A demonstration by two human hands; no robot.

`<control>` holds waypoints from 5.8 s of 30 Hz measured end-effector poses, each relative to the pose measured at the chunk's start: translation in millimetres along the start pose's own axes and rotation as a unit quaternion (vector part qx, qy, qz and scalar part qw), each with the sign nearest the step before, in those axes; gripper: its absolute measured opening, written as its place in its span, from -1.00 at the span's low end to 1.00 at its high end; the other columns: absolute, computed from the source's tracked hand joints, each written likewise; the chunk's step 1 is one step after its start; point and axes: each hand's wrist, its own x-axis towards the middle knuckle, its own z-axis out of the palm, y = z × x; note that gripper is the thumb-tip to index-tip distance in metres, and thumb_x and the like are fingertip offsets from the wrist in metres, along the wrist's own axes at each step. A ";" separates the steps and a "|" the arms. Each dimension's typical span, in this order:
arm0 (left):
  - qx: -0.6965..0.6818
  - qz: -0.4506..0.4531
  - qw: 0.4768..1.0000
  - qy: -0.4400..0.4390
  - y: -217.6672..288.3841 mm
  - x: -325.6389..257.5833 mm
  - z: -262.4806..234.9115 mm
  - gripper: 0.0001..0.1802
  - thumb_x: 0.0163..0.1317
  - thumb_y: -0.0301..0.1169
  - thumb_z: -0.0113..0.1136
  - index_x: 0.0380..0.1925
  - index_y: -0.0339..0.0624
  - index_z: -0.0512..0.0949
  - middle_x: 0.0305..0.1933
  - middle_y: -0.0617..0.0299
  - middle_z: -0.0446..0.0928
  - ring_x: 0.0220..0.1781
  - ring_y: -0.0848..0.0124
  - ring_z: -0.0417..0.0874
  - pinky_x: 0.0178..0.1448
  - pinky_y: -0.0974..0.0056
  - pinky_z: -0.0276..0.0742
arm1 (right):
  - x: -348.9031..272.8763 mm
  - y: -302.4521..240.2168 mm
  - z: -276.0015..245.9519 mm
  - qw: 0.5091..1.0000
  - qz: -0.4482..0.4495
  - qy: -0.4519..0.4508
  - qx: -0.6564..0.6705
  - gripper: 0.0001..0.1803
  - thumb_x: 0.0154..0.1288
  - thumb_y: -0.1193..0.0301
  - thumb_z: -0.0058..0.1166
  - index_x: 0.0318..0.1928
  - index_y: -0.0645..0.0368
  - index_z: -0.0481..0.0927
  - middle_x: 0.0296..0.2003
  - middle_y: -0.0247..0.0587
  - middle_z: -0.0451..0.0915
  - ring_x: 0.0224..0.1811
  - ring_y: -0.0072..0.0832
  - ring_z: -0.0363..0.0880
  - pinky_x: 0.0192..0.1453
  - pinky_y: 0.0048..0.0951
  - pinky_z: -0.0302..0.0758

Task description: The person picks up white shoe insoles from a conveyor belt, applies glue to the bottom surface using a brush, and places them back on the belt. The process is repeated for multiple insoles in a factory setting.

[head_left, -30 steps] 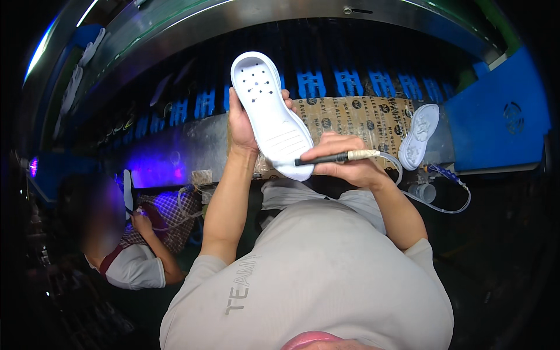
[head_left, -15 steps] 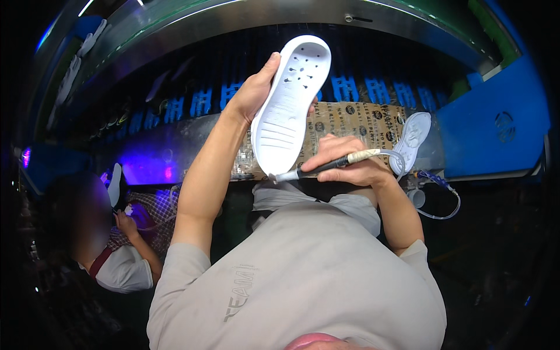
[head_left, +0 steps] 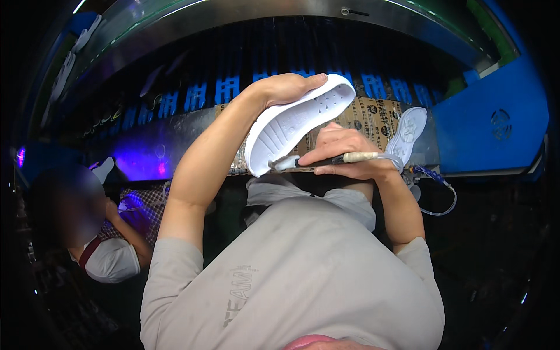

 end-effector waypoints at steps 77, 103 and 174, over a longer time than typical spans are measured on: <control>-0.836 0.212 0.506 0.003 -229.4 -70.6 113.6 -0.17 0.53 0.22 -0.29 0.60 -0.05 0.12 0.53 -0.29 0.27 0.46 -0.25 0.44 0.22 -0.35 0.61 | -124.4 161.5 83.2 0.844 0.335 0.411 0.077 -0.66 0.41 0.40 0.26 0.12 0.29 0.72 -0.07 -0.09 0.77 -0.07 -0.41 0.71 0.10 -0.36 0.59; 0.274 0.314 0.574 0.704 -13.5 -67.6 -196.4 -0.59 0.22 -0.32 0.46 0.01 -0.31 0.68 0.10 -0.16 0.65 0.14 -0.07 0.68 0.27 0.08 0.58 | -122.2 144.4 84.6 0.878 0.275 0.391 0.012 -0.69 0.36 0.46 0.25 0.07 0.31 0.72 -0.03 0.02 0.76 0.03 -0.21 0.73 0.20 -0.30 0.57; -0.286 0.360 0.711 0.531 -147.3 -85.2 -133.3 -0.55 0.46 -0.57 0.18 0.27 -0.49 0.33 0.16 0.01 0.64 0.17 0.37 0.69 0.30 0.29 0.58 | -113.0 146.0 88.4 0.896 0.243 0.372 0.008 -0.68 0.36 0.49 0.24 0.10 0.31 0.70 -0.14 -0.04 0.74 -0.14 -0.28 0.71 0.02 -0.33 0.58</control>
